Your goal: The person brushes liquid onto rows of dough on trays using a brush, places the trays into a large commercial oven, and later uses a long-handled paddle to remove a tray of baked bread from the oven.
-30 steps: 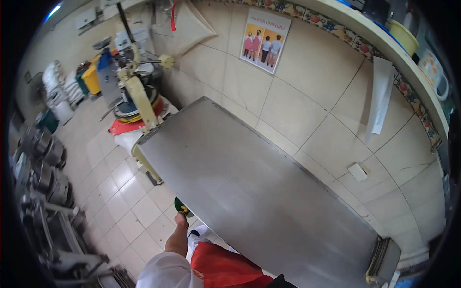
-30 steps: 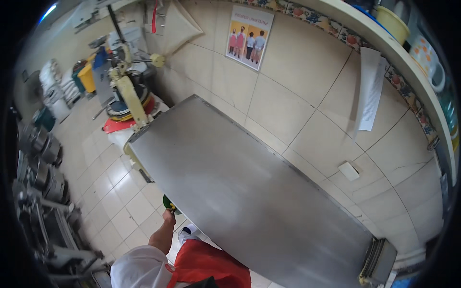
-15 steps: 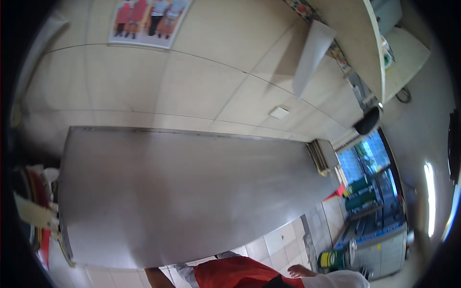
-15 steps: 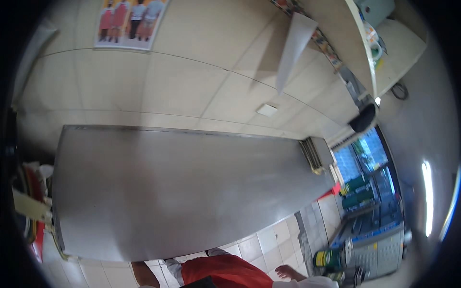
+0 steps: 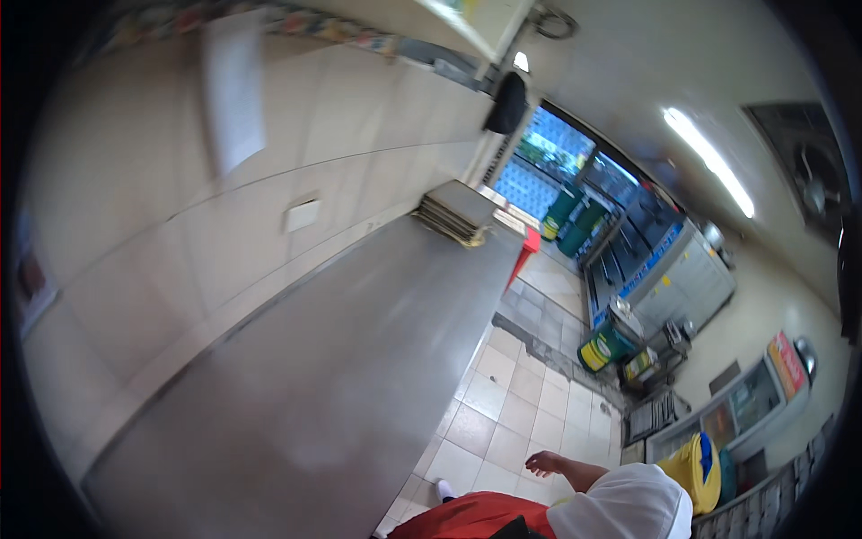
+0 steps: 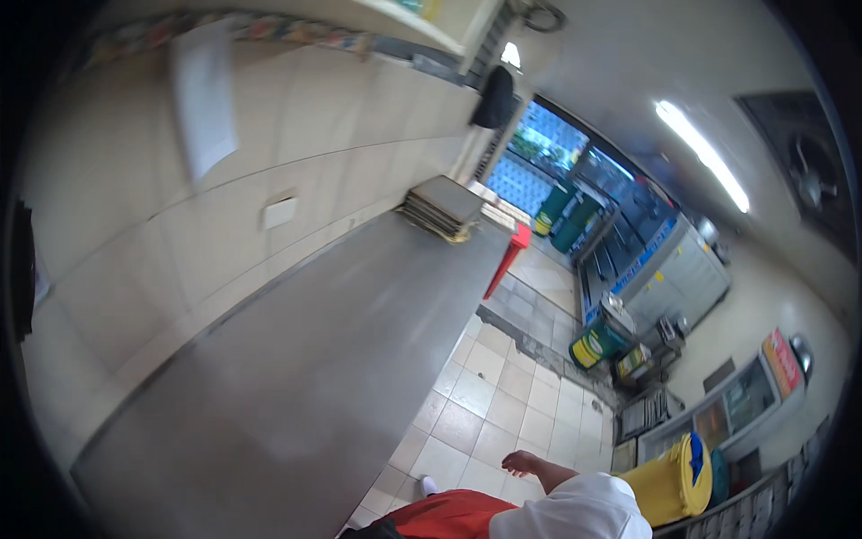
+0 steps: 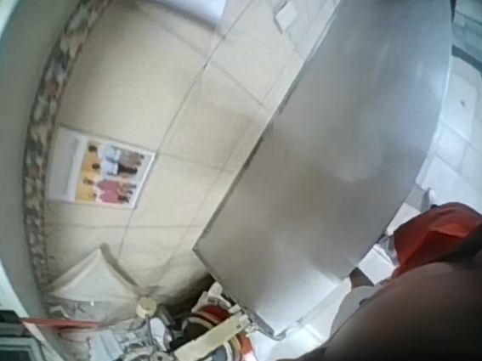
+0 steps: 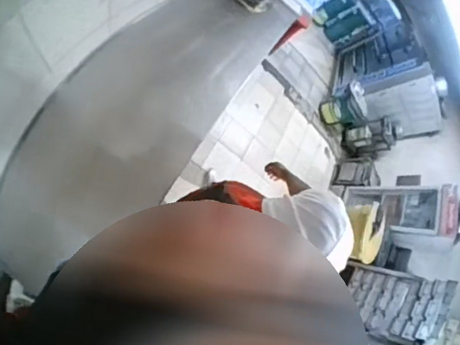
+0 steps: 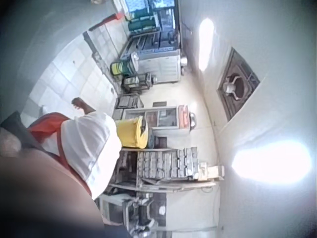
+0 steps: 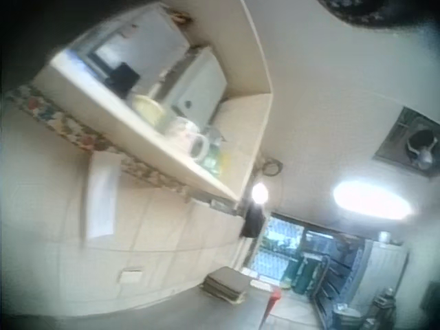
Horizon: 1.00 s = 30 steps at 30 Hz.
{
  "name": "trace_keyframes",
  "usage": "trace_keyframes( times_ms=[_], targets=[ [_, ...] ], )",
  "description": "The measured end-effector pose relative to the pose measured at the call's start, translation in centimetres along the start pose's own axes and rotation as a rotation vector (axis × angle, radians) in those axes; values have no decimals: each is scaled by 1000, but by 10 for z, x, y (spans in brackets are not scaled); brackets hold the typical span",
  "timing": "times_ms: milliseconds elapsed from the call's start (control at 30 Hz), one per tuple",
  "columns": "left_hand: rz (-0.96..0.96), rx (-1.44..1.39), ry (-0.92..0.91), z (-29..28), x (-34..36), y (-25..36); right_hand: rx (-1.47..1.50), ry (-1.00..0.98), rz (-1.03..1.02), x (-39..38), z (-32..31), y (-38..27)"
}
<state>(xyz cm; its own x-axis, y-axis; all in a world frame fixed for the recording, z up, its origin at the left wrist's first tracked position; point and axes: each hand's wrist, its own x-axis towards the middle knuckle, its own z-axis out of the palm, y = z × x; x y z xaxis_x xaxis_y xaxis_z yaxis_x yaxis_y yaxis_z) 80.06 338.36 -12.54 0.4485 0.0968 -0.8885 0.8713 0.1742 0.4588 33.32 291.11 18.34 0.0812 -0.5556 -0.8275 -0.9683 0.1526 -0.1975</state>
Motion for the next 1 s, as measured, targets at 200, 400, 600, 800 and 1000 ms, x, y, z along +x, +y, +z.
trace_keyframes(
  times_ms=[200, 400, 600, 800, 1000],
  targets=[
    [-48, 633, -306, 133, -75, -42, 486, -26, 193, 34, 9, 160],
    [-88, 1282, -575, 298, -157, -143, 797, 30, 427, 40, 44, 345],
    [4, 1357, -656, 479, -225, -246, 1281, 100, 461, 58, 10, 370],
    [196, 1460, -1029, 708, -339, -344, 1331, 344, 176, 136, -108, 340],
    [226, 1774, -912, 871, -332, -383, 1335, 266, 63, 276, -323, 307]
  ],
)
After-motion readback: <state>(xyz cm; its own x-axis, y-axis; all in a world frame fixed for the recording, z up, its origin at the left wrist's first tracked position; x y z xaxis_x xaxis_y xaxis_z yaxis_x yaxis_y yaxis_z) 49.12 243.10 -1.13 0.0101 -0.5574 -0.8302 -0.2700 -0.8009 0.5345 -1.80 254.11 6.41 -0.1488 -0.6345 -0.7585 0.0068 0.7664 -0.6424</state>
